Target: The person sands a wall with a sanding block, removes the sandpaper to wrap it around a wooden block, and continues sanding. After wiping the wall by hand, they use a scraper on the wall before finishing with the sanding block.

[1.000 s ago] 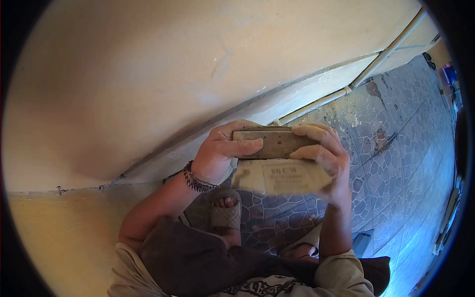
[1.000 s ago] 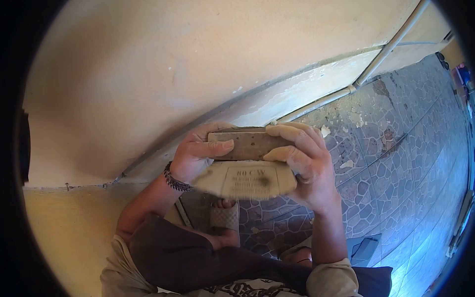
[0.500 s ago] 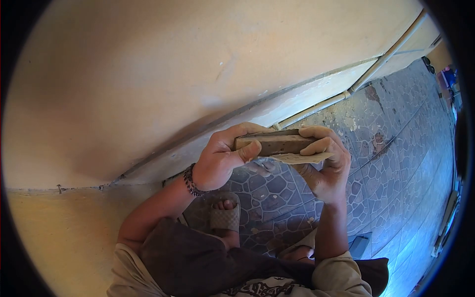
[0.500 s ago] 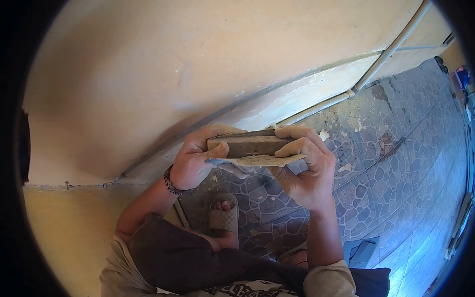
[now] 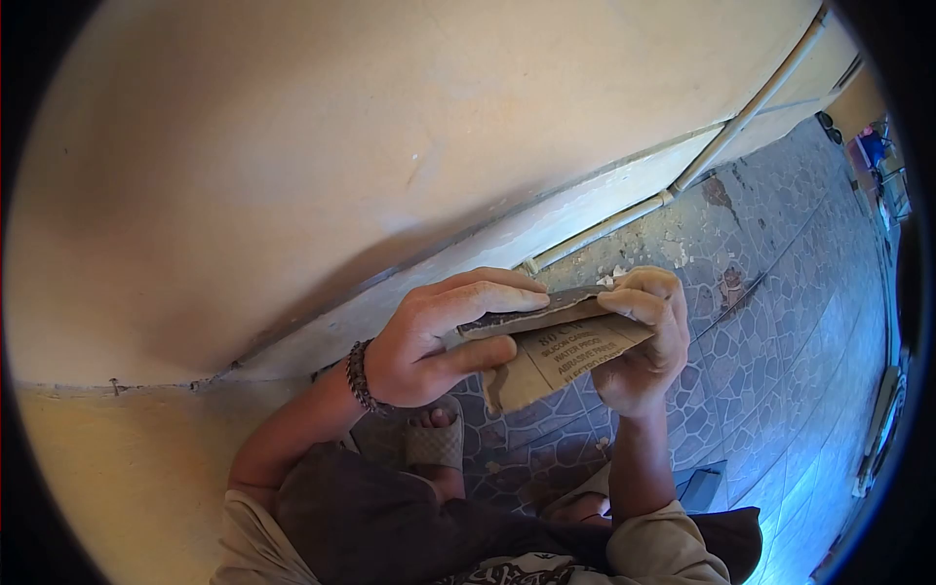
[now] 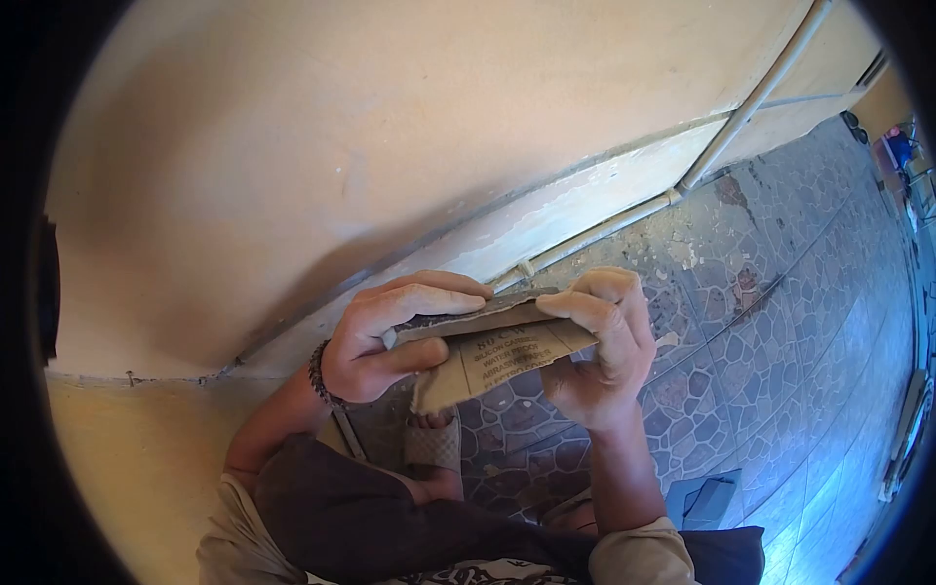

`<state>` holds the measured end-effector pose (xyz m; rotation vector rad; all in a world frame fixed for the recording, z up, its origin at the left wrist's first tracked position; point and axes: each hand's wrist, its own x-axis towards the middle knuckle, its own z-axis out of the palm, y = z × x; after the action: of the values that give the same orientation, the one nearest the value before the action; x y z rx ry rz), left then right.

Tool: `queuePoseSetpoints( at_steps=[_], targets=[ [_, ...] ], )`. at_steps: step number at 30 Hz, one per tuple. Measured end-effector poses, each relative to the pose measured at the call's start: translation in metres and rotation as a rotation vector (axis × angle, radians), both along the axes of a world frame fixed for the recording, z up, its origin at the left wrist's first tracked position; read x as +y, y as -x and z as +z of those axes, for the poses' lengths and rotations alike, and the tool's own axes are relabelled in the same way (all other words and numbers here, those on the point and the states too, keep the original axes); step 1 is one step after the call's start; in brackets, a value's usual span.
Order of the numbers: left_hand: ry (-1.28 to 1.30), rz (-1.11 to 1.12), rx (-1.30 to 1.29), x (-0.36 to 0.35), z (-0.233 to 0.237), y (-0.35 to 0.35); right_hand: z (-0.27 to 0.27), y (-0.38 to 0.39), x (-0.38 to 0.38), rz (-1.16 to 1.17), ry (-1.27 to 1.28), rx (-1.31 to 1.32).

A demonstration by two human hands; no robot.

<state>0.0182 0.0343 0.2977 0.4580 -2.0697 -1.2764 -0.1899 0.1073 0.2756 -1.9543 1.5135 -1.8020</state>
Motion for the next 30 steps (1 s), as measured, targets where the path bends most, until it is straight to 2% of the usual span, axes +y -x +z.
queuePoseSetpoints(
  at_steps=[8, 11, 14, 17, 20, 23, 30],
  targets=[
    [-0.256, 0.081, 0.01, 0.004, 0.013, -0.003, -0.006, -0.004, 0.003, -0.011, 0.075, 0.048],
    [-0.195, 0.249, 0.066, 0.007, 0.016, 0.004, -0.003, -0.004, 0.003, 0.009, 0.062, 0.114],
    [-0.26, 0.296, 0.072, 0.008, 0.014, 0.004, -0.006, -0.003, 0.001, 0.036, 0.057, 0.143],
    [-0.215, 0.412, 0.039, 0.008, 0.013, 0.005, -0.005, -0.004, 0.001, 0.037, 0.024, 0.155],
    [-0.44, 0.503, 0.184, 0.011, 0.013, 0.018, -0.005, -0.005, 0.0, 0.046, 0.006, 0.159],
    [-0.747, 0.436, 0.13, 0.008, 0.009, 0.009, -0.009, -0.005, -0.001, 0.073, -0.012, 0.179],
    [-0.711, 0.44, 0.09, 0.004, 0.005, 0.003, -0.01, -0.001, -0.005, 0.193, -0.102, 0.178]
  ],
)
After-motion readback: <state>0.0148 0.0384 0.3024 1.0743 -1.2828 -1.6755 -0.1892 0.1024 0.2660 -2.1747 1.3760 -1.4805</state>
